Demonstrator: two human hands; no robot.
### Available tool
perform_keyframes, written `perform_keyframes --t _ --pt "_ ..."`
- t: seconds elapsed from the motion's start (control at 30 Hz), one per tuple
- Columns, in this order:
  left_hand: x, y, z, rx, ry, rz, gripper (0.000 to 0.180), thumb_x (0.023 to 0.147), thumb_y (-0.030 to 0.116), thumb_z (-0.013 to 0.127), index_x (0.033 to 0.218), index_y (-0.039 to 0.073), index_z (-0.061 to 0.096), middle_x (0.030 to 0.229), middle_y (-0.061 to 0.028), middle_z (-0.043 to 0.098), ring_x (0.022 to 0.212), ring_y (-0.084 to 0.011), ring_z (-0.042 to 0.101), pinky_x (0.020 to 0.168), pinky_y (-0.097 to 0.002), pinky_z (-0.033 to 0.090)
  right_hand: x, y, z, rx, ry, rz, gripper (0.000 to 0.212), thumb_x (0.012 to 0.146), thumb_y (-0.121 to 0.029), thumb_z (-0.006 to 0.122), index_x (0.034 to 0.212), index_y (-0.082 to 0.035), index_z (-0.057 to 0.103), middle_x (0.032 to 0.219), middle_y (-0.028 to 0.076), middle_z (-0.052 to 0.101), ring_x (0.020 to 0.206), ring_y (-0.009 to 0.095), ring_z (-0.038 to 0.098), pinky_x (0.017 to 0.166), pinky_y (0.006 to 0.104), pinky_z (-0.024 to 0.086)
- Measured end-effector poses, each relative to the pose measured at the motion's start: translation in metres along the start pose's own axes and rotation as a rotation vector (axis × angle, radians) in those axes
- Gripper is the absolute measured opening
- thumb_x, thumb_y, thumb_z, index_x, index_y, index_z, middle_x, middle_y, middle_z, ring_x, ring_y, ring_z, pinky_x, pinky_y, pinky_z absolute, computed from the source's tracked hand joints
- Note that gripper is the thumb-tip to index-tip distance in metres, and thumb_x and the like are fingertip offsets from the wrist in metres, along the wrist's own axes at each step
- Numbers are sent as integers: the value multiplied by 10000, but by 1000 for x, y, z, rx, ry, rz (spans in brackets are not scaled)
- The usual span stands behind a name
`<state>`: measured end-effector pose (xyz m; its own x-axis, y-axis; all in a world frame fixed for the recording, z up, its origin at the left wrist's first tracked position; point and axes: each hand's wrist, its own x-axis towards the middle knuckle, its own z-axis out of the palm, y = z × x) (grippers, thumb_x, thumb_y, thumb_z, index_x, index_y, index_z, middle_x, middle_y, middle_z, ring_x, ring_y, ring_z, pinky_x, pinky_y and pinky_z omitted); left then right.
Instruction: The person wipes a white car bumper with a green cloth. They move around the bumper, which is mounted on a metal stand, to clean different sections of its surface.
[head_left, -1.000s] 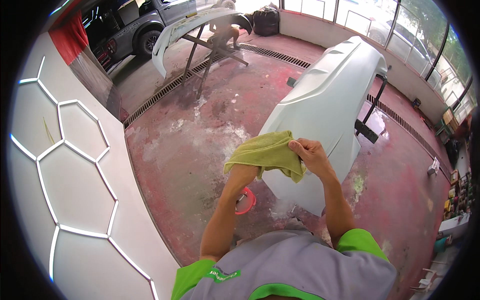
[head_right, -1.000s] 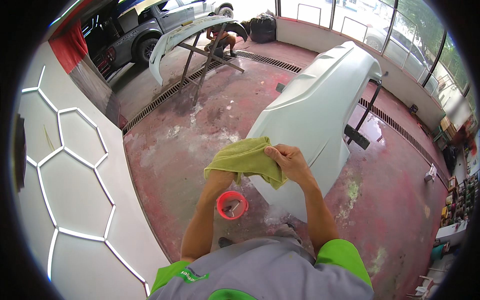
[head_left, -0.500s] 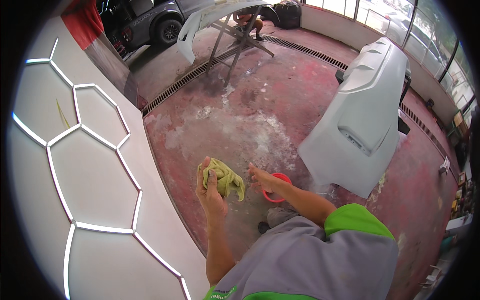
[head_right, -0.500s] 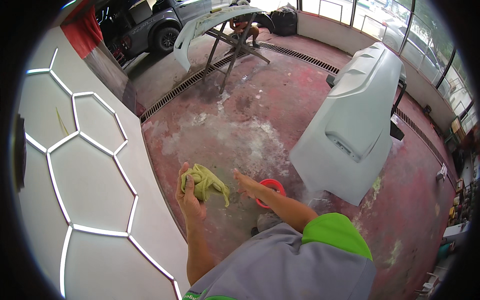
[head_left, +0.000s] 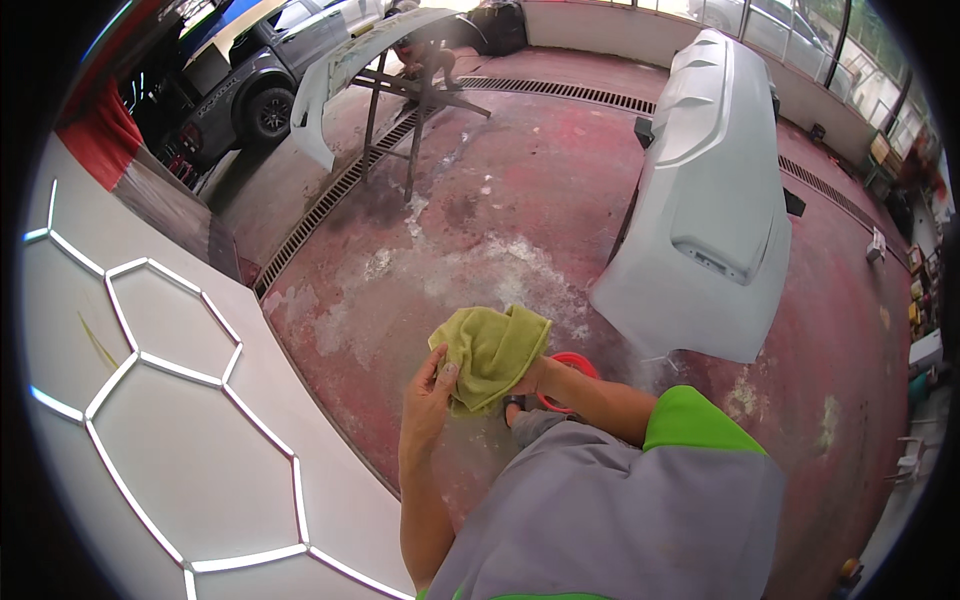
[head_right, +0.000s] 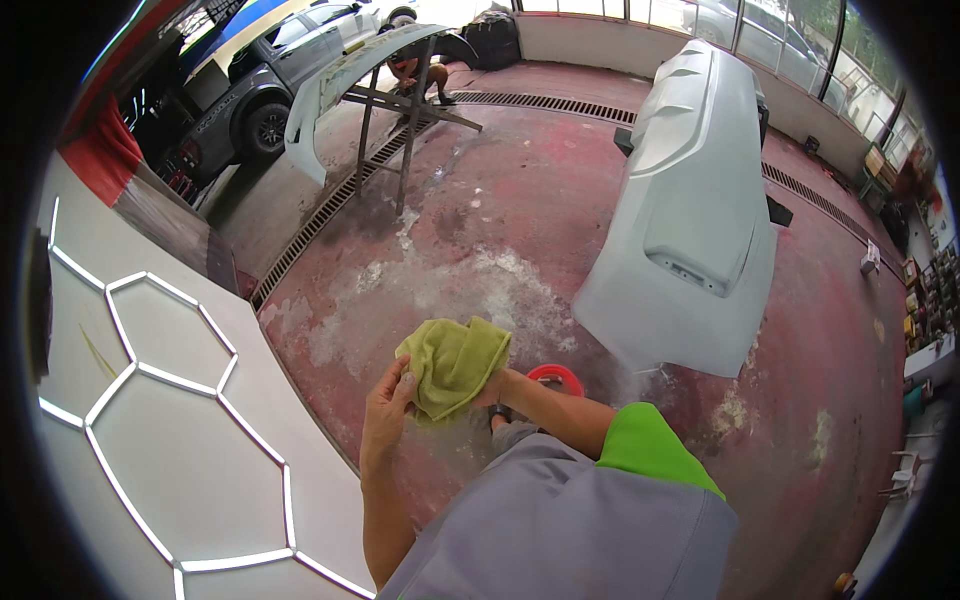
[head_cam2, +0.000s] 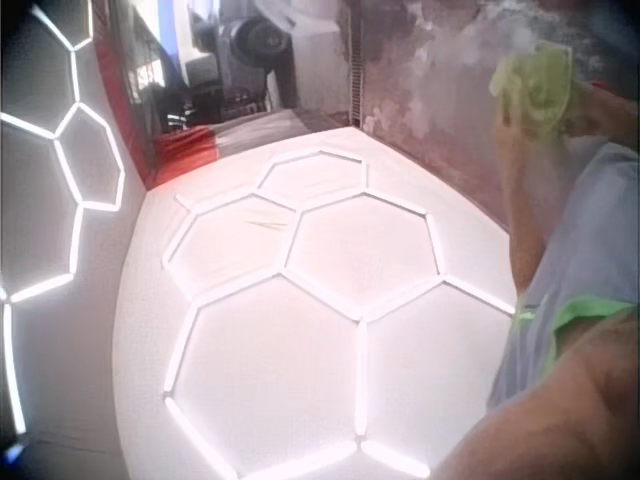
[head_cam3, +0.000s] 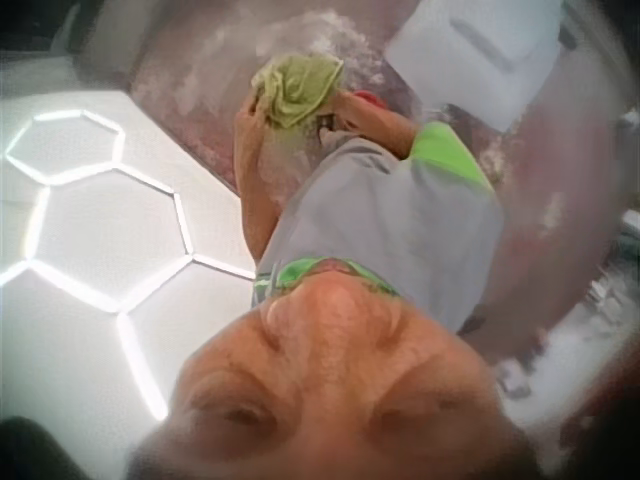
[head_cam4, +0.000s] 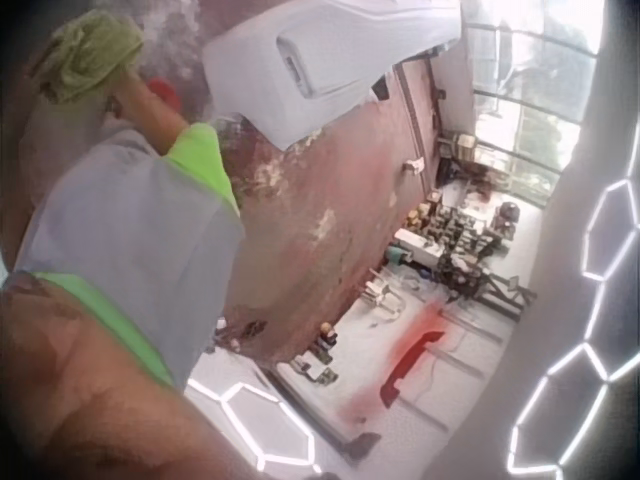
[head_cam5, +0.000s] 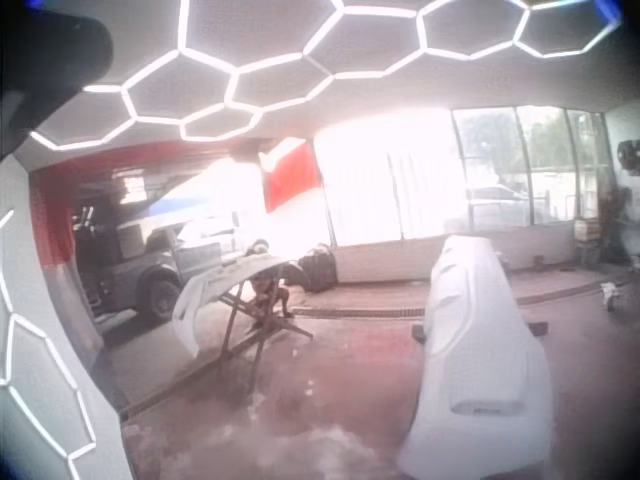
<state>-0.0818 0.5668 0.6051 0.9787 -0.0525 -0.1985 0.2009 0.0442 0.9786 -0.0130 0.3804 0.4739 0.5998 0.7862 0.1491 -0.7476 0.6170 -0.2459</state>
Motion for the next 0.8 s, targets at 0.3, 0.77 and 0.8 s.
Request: perform_keyframes --t 0.3,0.77,0.8 --pt "138 -45 -125 320 122 -244 491 1023 316 648 1420 36 578 1258 -75 661 920 -143 681 786 -297 541 -44 -172 11 -209 418 -822 427 980 -318 690 1331 -98 591 1297 87 647 1155 245 664 995 431 577" --pt "355 -111 -124 390 -213 -550 521 1006 411 658 1382 57 589 1183 -60 676 855 -144 693 700 -286 534 -118 -428 87 -1790 2452 263 1191 795 -807 623 1631 -56 229 1658 357 61 1549 522 3 1238 612 53" --pt "371 -118 -123 407 -250 -553 515 1007 404 656 1379 54 592 1180 -59 677 851 -145 691 694 -286 530 -114 -429 68 -1816 2479 309 1215 800 -874 531 1623 -32 233 1636 385 115 1553 501 33 1243 607 38"
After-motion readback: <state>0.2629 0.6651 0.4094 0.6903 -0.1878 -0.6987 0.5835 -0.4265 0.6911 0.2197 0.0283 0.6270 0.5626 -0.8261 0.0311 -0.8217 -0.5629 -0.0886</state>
